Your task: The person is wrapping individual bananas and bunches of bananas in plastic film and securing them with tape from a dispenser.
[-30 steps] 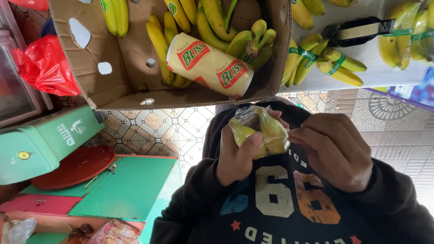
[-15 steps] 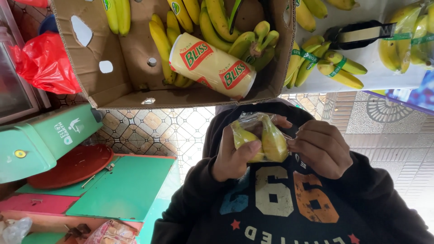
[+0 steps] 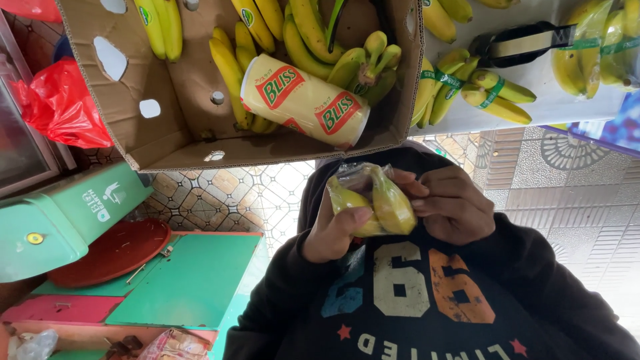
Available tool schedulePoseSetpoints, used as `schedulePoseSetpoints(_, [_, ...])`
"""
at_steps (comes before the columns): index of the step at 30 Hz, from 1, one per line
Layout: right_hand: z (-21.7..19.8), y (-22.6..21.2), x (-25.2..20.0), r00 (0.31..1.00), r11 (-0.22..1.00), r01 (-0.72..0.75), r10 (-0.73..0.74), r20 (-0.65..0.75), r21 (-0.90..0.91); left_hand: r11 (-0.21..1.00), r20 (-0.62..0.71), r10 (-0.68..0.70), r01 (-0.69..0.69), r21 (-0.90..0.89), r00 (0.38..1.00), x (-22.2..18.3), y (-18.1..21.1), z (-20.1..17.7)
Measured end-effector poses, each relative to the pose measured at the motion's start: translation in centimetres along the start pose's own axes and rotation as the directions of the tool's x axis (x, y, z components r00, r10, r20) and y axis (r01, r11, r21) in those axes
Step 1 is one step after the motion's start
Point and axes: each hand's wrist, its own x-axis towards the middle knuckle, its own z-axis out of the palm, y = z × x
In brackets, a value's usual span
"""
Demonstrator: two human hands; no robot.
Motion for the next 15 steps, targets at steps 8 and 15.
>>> schedulePoseSetpoints(8, [-0.7, 0.0, -2.9, 0.992, 0.981, -0.128, 0.124, 0.036, 0.147, 0.999, 0.050, 0.004, -0.002, -0.048, 0.999, 0.0, -1.0, -1.8])
schedulePoseSetpoints(15, [-0.3, -0.9, -2.8, 0.940, 0.841, -0.340, 0.321, 0.117, 0.422, 0.994, 0.051, 0.078, -0.082, 0.067, 0.996, -0.2, -0.4, -2.1])
